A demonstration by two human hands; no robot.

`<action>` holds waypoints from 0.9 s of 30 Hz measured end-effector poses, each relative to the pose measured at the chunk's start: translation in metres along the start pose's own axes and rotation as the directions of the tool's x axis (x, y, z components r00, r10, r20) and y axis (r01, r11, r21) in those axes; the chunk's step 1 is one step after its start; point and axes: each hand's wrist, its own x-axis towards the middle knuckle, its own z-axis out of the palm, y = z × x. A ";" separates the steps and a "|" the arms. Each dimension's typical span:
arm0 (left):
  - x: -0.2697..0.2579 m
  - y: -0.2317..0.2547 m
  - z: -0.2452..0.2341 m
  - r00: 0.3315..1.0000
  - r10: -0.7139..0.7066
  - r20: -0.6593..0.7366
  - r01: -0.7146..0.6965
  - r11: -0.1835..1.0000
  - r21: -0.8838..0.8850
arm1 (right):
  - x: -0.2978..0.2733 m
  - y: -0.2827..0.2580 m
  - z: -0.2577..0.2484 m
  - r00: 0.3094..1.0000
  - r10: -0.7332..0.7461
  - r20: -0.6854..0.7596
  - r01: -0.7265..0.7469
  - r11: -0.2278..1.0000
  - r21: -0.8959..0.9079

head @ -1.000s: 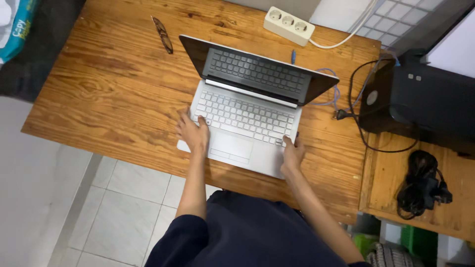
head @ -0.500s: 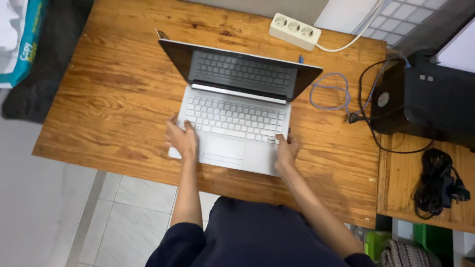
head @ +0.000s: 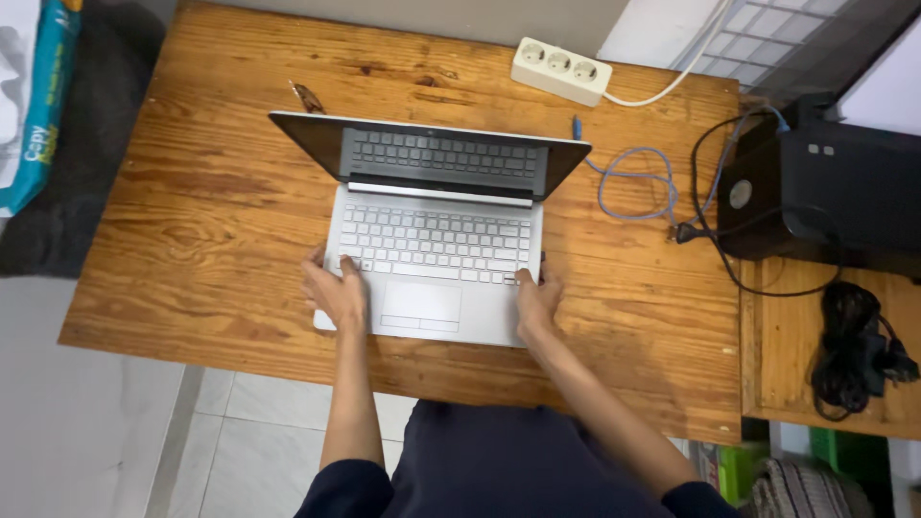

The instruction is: The person places a laptop on a wooden desk, opens it, and connects a blue cable to the laptop's side port. They then untangle a black power adapter cable, plug the adapter's connector into the laptop, and plug the power plug into a wall power strip.

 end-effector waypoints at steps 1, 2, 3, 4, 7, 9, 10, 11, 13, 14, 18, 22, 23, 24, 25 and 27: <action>0.000 0.000 0.000 1.000 0.004 -0.003 -0.004 1.000 -0.002 | -0.001 0.000 0.000 1.000 -0.010 -0.012 0.009 1.000 -0.029; -0.001 0.000 0.000 1.000 0.009 -0.007 -0.009 1.000 -0.005 | -0.001 -0.001 -0.001 1.000 -0.019 -0.024 0.018 0.998 -0.058; -0.001 0.000 0.000 1.000 0.014 -0.011 -0.014 1.000 -0.007 | -0.001 -0.001 -0.002 0.999 -0.029 -0.035 0.026 0.996 -0.087; -0.002 0.000 0.000 1.000 0.027 -0.014 -0.027 1.000 0.010 | -0.002 -0.001 -0.003 0.998 -0.050 -0.031 0.046 0.993 -0.112; -0.004 0.000 0.002 0.997 0.075 -0.028 -0.073 0.995 0.063 | -0.003 0.001 -0.007 0.999 -0.040 0.027 0.042 0.996 -0.078; -0.007 -0.001 0.002 0.993 0.115 -0.039 -0.111 0.989 0.103 | -0.002 0.005 -0.012 0.990 0.044 0.134 -0.055 0.995 0.078; -0.010 -0.001 0.003 0.994 0.111 -0.024 -0.107 0.986 0.125 | -0.001 0.008 -0.014 0.989 0.019 0.149 -0.032 0.996 0.087; -0.013 -0.001 0.003 0.994 0.106 -0.009 -0.104 0.984 0.148 | 0.000 0.012 -0.017 0.987 -0.007 0.163 -0.009 0.995 0.095; -0.025 0.000 0.006 0.985 0.169 -0.019 -0.163 0.970 0.179 | 0.006 0.019 -0.026 0.975 -0.064 0.212 0.045 0.995 0.092; -0.033 0.001 0.009 0.971 0.237 -0.044 -0.225 0.956 0.188 | 0.011 0.021 -0.033 0.964 -0.093 0.248 0.075 0.994 0.081; -0.085 0.019 0.032 0.906 0.424 0.007 -0.422 0.898 0.124 | 0.039 0.016 -0.066 0.948 -0.202 0.245 0.219 0.975 -0.043; -0.159 0.063 0.075 0.791 0.582 0.186 -0.577 0.812 -0.088 | 0.093 -0.024 -0.118 0.881 -0.468 0.068 0.464 0.825 -0.322; -0.175 0.076 0.086 0.750 0.627 0.211 -0.601 0.779 -0.178 | 0.109 -0.037 -0.129 0.829 -0.558 0.044 0.528 0.753 -0.393; -0.190 0.090 0.095 0.708 0.669 0.228 -0.616 0.742 -0.263 | 0.124 -0.049 -0.138 0.736 -0.675 0.046 0.632 0.662 -0.403; -0.201 0.105 0.105 0.657 0.702 0.273 -0.645 0.712 -0.277 | 0.138 -0.060 -0.147 0.628 -0.777 0.051 0.722 0.556 -0.412; -0.217 0.131 0.123 0.585 0.729 0.355 -0.651 0.684 -0.329 | 0.166 -0.080 -0.160 0.503 -0.860 0.084 0.789 0.416 -0.453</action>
